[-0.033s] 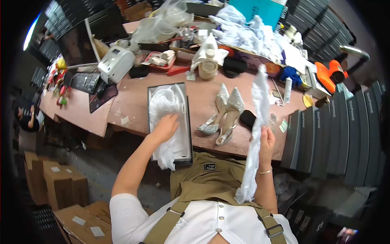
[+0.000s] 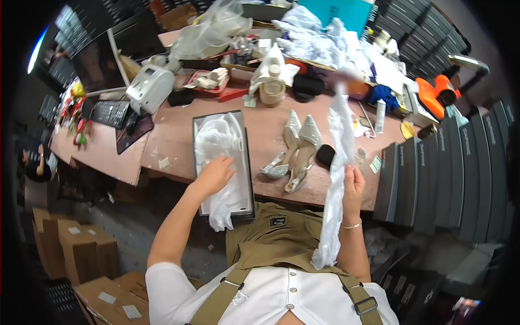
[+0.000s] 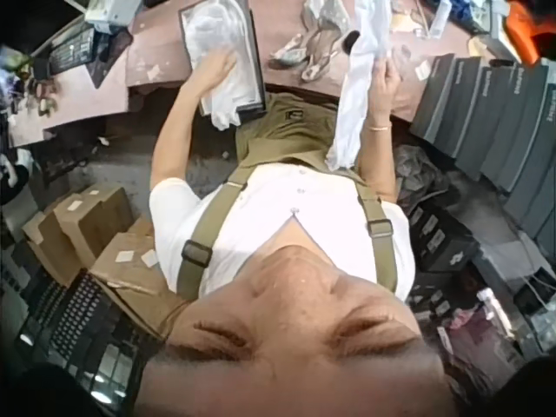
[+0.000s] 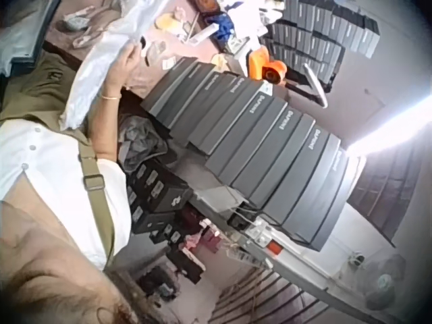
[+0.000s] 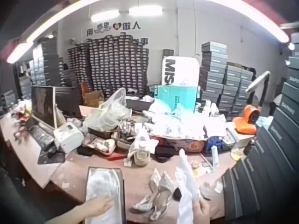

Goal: The person is wrapping high-heeled shoes in protective paper and placing them into a shoe box.

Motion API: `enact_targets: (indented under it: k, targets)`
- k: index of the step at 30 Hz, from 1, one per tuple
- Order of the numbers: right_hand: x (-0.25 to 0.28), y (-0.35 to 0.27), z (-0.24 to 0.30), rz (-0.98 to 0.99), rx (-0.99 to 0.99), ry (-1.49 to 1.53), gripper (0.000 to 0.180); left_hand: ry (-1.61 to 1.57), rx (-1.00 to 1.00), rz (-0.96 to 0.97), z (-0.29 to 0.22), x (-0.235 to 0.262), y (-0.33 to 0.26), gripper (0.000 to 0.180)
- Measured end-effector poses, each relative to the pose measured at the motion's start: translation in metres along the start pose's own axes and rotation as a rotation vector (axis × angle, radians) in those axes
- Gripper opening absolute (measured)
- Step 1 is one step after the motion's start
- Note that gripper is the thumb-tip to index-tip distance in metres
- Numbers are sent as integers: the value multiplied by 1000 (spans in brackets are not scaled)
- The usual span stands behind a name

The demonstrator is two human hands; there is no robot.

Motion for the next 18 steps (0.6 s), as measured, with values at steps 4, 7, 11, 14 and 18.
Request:
enact_targets:
  k: [4, 7, 11, 14, 18]
  targets:
    - [-2, 3, 24, -21, 111, -184, 25, -189, 62, -23, -64, 61, -22, 52]
    - [-22, 0, 37, -20, 217, -287, 18, -1108, 79, 27, -120, 17, -32, 89]
    - [-31, -4, 59, -74, 412, -411, 13, -1561, 178, 136, -214, -47, -16, 55]
    - [-1, 2, 18, 42, 13, 116, 16, -1552, 312, 69, -193, -75, -2, 27]
    - [-2, -4, 24, 200, -189, 527, 57, -959, -3, 256, -182, -32, 18, 23]
Point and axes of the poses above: each hand's wrist, its own y-axis towards the middle knuckle, its own x-axis out of the back of the hand, z = x × y, the point moved 8 cm from there along y, towards the middle knuckle, and after that the axes turned 1 degree about -y, right-handed, at the moved point
